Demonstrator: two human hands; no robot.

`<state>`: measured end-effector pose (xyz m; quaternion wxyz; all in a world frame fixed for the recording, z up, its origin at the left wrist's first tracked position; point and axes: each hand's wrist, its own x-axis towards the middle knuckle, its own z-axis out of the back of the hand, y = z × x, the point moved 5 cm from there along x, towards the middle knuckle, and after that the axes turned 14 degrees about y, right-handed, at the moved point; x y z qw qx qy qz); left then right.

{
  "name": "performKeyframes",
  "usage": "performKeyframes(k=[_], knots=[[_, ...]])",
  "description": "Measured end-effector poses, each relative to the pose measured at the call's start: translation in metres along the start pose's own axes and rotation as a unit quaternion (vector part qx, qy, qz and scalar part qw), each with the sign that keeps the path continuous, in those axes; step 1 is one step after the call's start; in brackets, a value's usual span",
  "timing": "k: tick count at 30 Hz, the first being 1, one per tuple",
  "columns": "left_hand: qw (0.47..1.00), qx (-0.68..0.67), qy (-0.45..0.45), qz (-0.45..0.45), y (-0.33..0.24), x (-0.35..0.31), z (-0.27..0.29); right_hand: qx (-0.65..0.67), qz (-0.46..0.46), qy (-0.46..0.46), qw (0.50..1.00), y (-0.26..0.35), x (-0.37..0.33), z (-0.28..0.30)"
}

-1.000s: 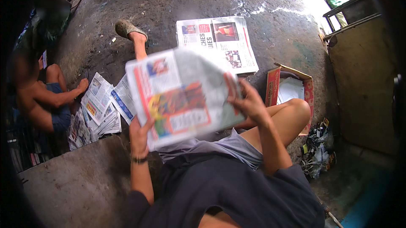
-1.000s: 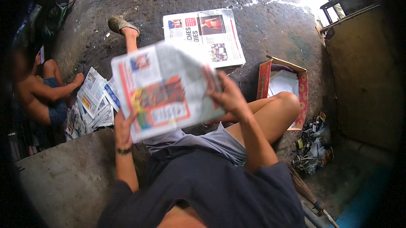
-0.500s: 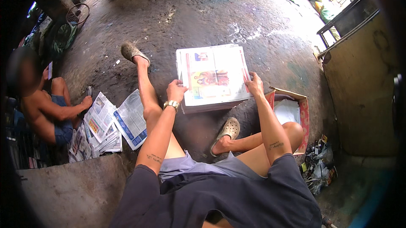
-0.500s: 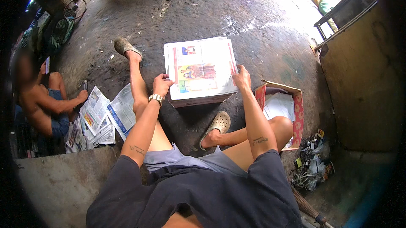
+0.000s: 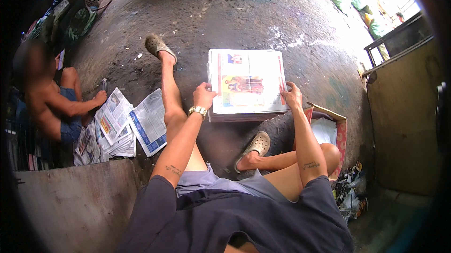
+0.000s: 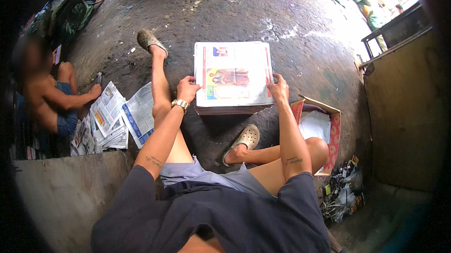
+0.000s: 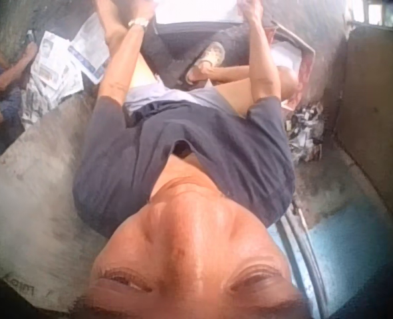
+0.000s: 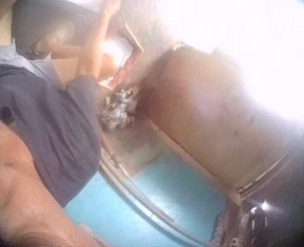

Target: The person sits on the ground and repeatedly picks up newspapers from a pile, opens them, and places them into a cardboard box. The person continues this process throughout the clip.

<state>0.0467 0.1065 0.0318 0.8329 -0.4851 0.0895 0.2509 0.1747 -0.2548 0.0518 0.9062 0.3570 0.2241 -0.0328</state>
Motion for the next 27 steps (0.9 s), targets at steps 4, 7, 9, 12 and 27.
performKeyframes(k=[4,7,9,12,27], knots=[[1.0,-0.012,0.001,-0.002,-0.002,-0.004,0.001,-0.014,0.012,0.0,1.0,0.002,-0.001,0.0],[1.0,-0.012,-0.011,-0.016,-0.001,-0.003,-0.002,-0.013,0.018,0.0,1.0,-0.001,0.0,0.0],[0.999,-0.021,0.019,0.015,-0.001,-0.005,-0.003,-0.019,0.02,-0.005,1.0,-0.006,0.004,0.001],[0.997,-0.007,-0.074,-0.026,0.0,-0.013,-0.001,-0.018,0.03,0.005,0.999,0.006,0.001,-0.001],[0.975,-0.202,-0.024,-0.092,0.012,-0.018,-0.006,0.117,0.003,0.08,0.99,-0.06,0.03,-0.004]])
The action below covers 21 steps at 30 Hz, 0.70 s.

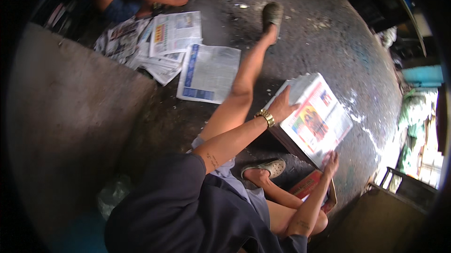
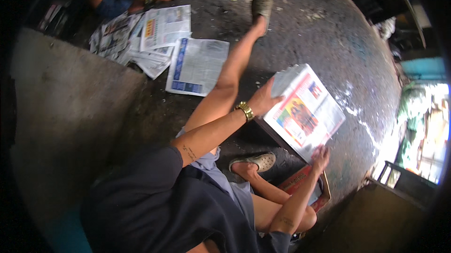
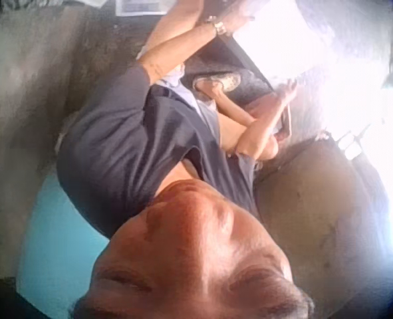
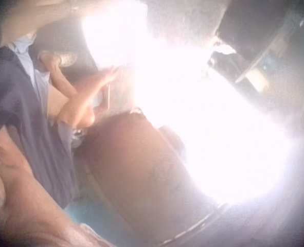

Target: The person sits on the ground and repeatedly picks up newspapers from a pile, opens them, and places them into a cardboard box. The person continues this process throughout the clip.

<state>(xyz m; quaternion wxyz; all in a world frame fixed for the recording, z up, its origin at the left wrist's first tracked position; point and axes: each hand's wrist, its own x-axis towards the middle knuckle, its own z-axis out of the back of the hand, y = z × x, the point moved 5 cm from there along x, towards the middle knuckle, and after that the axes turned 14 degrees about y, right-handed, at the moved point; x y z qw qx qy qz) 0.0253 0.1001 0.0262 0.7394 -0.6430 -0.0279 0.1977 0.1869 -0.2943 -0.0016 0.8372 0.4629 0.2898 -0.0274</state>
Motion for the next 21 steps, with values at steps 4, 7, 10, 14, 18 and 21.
performKeyframes(k=[4,7,10,14,18,21], knots=[[0.963,0.016,-0.265,-0.044,0.018,-0.033,0.147,-0.171,0.107,-0.149,0.968,0.012,-0.058,0.053],[0.879,0.22,-0.392,0.16,0.168,-0.064,0.253,-0.051,0.095,-0.137,0.985,0.009,-0.085,0.045],[0.846,0.305,-0.278,0.337,0.215,-0.078,0.295,-0.035,0.096,-0.129,0.986,0.01,-0.116,0.041],[0.847,0.473,-0.094,0.223,0.212,-0.031,0.316,-0.129,0.113,-0.124,0.977,0.038,-0.139,0.023],[0.835,0.513,-0.041,0.196,0.215,0.026,0.312,-0.179,0.1,-0.136,0.969,0.05,-0.141,0.007],[0.8,0.543,0.037,0.253,0.213,0.053,0.309,-0.145,0.101,-0.132,0.975,0.053,-0.143,-0.007]])
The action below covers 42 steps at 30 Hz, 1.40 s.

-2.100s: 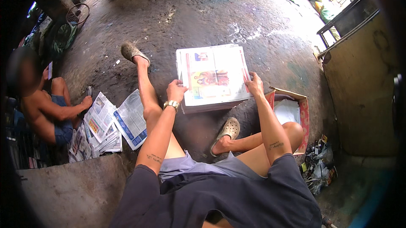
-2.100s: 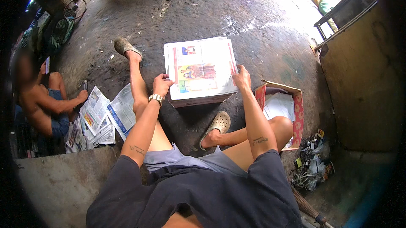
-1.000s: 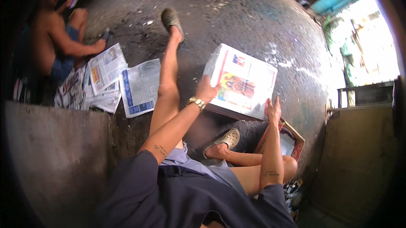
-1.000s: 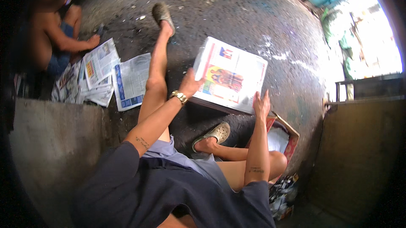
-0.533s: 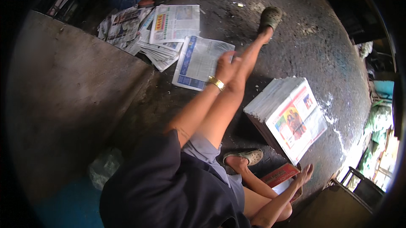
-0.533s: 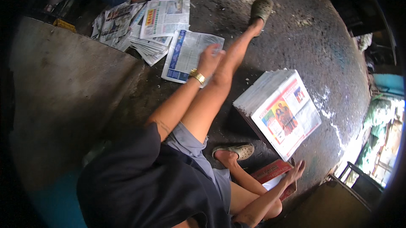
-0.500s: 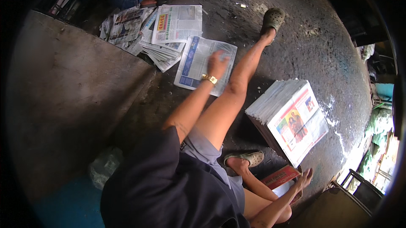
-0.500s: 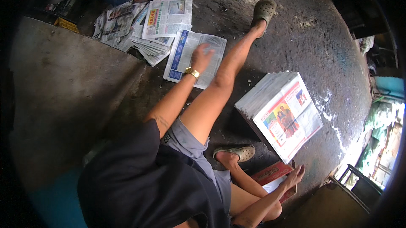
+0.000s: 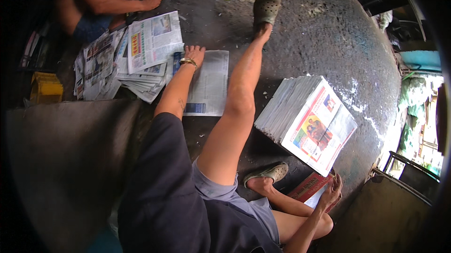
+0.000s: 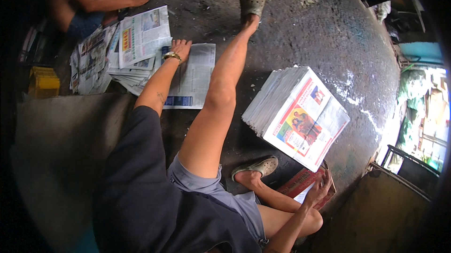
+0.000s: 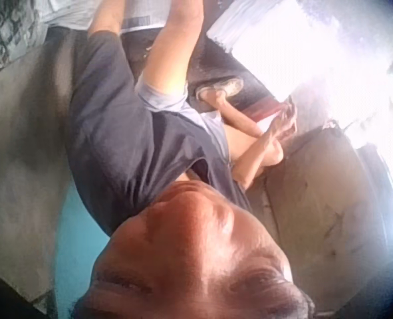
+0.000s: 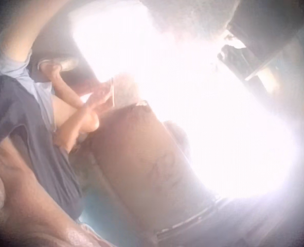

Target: The person sits on the ground and repeatedly picks up newspapers from a pile, opens them, and places them into a cardboard box. The person continues this process throughout the clip.

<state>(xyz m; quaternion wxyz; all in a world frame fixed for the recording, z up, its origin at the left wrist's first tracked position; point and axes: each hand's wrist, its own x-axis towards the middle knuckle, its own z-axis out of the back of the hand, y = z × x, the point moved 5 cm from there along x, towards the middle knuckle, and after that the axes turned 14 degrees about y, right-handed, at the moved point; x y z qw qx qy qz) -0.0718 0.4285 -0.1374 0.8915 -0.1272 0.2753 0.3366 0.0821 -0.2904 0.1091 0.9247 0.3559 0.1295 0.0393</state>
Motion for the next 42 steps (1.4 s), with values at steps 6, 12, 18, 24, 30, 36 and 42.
performKeyframes(k=[6,12,18,24,30,36,42], knots=[[0.986,-0.075,0.047,-0.144,0.005,-0.054,0.064,0.048,0.074,-0.038,0.995,0.04,-0.013,-0.017],[0.963,-0.057,-0.051,-0.259,-0.033,-0.26,0.194,0.118,0.221,0.041,0.967,0.164,-0.026,-0.089],[0.889,-0.002,-0.109,-0.444,-0.107,-0.443,0.257,0.108,0.471,0.17,0.859,0.345,-0.095,-0.118],[0.906,-0.065,-0.046,-0.415,-0.142,-0.475,0.279,0.2,0.394,0.3,0.846,0.321,-0.087,-0.077],[0.857,-0.305,0.113,-0.399,-0.125,-0.417,0.232,0.376,0.217,0.319,0.842,0.242,-0.065,-0.079],[0.726,-0.501,0.145,-0.447,-0.139,-0.417,0.23,0.475,0.171,0.292,0.812,0.186,-0.065,-0.096],[0.805,-0.305,0.041,-0.507,-0.141,-0.422,0.229,0.512,0.189,0.288,0.787,0.158,-0.07,-0.107]])
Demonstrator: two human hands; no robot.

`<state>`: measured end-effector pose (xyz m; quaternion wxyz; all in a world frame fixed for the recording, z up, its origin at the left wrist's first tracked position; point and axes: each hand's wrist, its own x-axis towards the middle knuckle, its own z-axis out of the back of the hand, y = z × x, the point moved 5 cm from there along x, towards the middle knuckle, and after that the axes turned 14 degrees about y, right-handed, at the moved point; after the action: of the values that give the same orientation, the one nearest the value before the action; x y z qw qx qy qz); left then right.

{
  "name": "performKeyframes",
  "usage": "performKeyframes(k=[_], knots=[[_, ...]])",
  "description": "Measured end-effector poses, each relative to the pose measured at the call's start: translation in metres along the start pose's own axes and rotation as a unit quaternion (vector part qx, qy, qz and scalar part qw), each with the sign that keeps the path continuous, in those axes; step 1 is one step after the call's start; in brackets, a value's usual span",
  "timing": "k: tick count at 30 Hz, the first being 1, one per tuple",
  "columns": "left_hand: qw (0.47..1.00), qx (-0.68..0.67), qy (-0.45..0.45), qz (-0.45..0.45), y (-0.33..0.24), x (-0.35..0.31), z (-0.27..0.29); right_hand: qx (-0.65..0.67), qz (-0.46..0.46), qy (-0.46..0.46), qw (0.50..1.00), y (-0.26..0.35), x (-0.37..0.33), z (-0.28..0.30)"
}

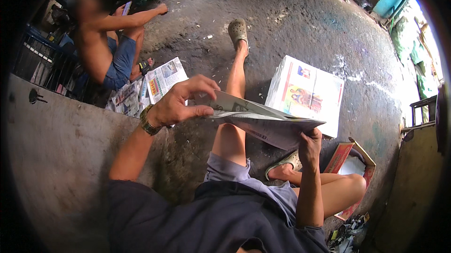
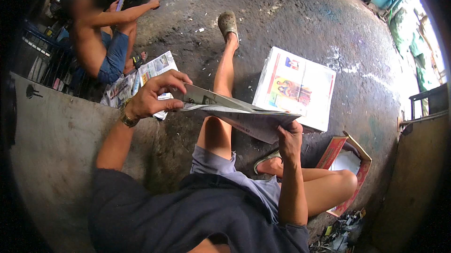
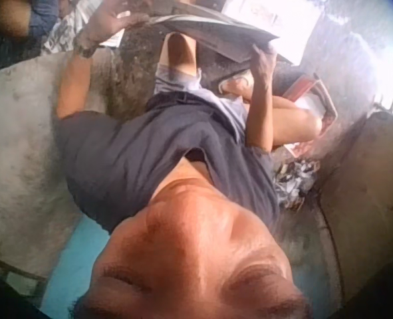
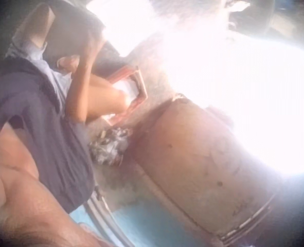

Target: The person sits on the ground and repeatedly picks up newspapers from a pile, opens them, and places them into a cardboard box. The person continues this process throughout the clip.

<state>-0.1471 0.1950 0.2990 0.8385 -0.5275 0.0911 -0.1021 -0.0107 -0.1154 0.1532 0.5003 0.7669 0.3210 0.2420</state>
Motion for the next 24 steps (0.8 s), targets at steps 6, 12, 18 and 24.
performKeyframes(k=[6,12,18,24], knots=[[0.989,0.146,0.022,0.007,-0.014,0.006,-0.009,-0.012,-0.002,-0.007,1.0,-0.002,0.001,0.002],[0.991,0.121,-0.051,-0.013,-0.009,0.005,0.002,-0.024,0.013,0.008,1.0,0.001,0.0,0.006],[0.984,0.0,-0.177,0.029,-0.007,-0.004,0.0,-0.027,-0.037,-0.004,0.999,0.013,0.004,-0.013],[0.98,-0.029,-0.19,0.056,-0.015,-0.006,0.015,-0.054,-0.227,0.082,0.969,0.013,0.006,-0.029]])
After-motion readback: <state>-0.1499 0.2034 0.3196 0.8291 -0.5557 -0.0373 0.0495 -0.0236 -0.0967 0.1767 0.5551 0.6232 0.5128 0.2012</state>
